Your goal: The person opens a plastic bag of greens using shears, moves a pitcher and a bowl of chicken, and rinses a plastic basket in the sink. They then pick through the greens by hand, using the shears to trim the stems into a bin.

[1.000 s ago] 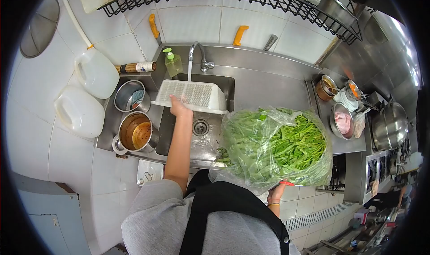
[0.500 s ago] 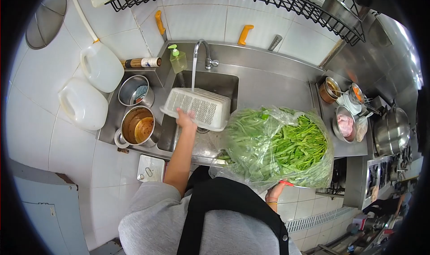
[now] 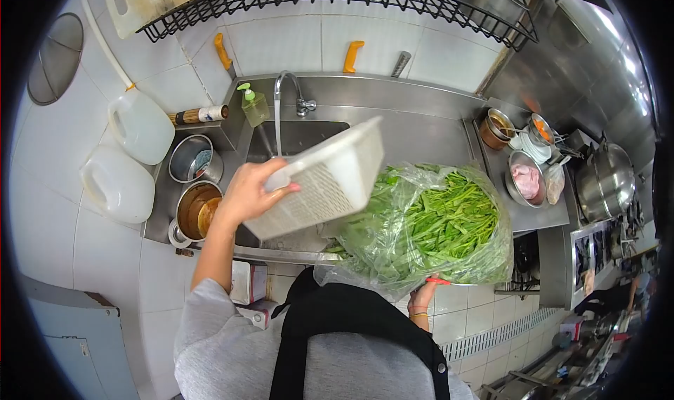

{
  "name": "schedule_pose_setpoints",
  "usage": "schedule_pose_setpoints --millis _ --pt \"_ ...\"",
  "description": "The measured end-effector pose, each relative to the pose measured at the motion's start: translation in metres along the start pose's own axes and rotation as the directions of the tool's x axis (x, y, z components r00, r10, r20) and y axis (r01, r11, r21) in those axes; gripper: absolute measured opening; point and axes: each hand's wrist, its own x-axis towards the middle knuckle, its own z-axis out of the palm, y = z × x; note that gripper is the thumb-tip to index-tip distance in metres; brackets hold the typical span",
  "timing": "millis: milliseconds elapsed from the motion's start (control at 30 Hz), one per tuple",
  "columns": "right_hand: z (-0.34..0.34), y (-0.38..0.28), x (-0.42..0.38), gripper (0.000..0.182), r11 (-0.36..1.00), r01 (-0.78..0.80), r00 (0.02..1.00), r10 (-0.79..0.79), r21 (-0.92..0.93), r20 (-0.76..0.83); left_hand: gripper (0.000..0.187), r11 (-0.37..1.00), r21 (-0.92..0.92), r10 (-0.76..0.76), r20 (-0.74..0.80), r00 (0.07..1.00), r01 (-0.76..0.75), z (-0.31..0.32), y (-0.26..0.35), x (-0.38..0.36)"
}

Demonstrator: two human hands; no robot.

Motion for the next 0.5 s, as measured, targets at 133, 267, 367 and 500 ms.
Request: schedule_pose_setpoints --millis 133,267,367,500 --pt "0.000 -0.001 -0.001 0.061 1.000 -0.007 1.000 0.007 -0.003 -0.020 0.025 0.888 0.136 0.399 0.249 0.883 -0.440 0.021 0.018 0.054" --pt "0.001 -0.006 -0.006 0.062 0.999 -0.027 1.000 0.028 -0.017 0.014 0.023 0.675 0.156 0.628 0.391 0.673 -0.721 0.077 0.001 0.112" --pt "0.003 -0.012 -0.012 0.059 1.000 -0.014 1.000 0.014 -0.024 -0.002 0.026 0.554 0.194 0.747 0.312 0.587 -0.809 0.114 -0.036 0.157" --pt "0.000 -0.006 -0.007 0.063 1.000 0.000 1.000 0.001 -0.025 0.017 0.025 0.638 0.392 0.618 0.254 0.744 -0.663 0.140 -0.092 0.185"
